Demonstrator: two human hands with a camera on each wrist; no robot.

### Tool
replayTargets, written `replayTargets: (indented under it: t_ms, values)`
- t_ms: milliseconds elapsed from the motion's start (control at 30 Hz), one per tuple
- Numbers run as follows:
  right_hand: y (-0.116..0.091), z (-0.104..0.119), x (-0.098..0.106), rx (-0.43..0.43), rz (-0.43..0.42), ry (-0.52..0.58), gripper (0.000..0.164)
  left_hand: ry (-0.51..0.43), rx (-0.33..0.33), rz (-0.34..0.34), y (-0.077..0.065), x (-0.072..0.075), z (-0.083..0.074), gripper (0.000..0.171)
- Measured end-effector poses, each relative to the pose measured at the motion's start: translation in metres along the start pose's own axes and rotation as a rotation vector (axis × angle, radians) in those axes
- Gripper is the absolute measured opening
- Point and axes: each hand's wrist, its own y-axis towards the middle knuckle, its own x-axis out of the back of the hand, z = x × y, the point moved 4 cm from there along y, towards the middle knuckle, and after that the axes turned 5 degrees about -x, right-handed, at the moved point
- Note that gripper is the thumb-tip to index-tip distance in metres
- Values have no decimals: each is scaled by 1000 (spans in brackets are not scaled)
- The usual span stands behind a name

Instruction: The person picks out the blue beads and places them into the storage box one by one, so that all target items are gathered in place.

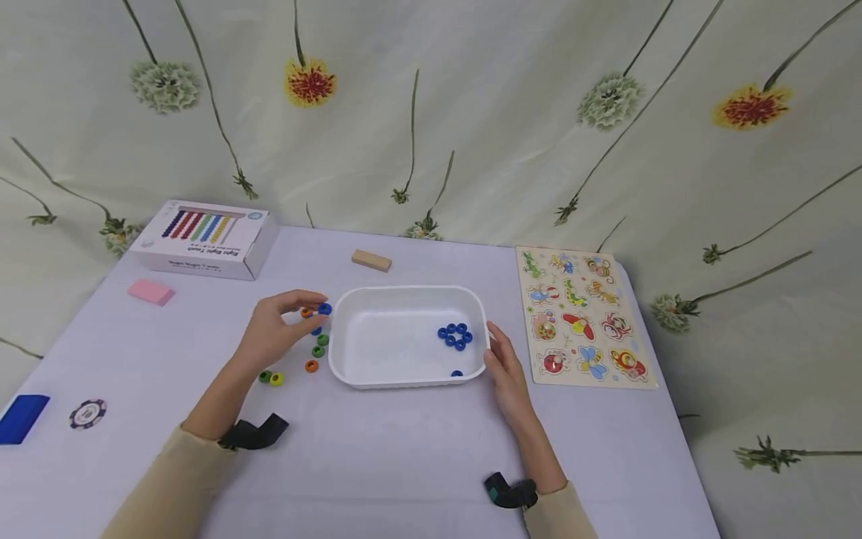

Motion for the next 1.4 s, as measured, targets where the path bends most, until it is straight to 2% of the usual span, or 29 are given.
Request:
replayTargets:
  t_ms: [33, 100, 200, 333, 433, 533, 667, 867, 1000, 1267, 1400]
  values:
    - [0, 0, 0, 1, 1, -1, 41, -35, -8, 29, 5, -5, -15, 30]
    - [1, 0, 0, 10, 6, -8, 41, -93, -47, 87, 17, -20, -33, 27]
    - [2, -1, 0, 14, 14, -16, 42, -181, -53, 179, 34, -52, -50, 23]
    - [3, -2, -1, 14, 19, -20, 43, -218, -17, 286, 52, -102, -41, 21]
    - [4, -2, -3, 4, 25, -24, 43, -163, 16, 357, 57, -131, -31, 21]
    - [3, -3, -5, -16, 25, -31, 42, -70, 46, 399, 58, -149, -21, 21]
    - [2, -3, -6, -33, 9, -25, 41, 21, 54, 417, 59, -161, -14, 21]
    - [0, -1, -3, -37, -7, -22, 40, 87, 25, 462, 60, -169, -16, 20]
    - [0, 0, -1, -29, -2, -27, 40, 140, 13, 477, 59, -172, -20, 21]
    - [0, 0, 0, -26, -4, -22, 40, 212, -44, 472, 56, -173, -25, 36]
    - [0, -1, 0, -25, -8, -18, 40, 224, -68, 478, 55, -173, -25, 32]
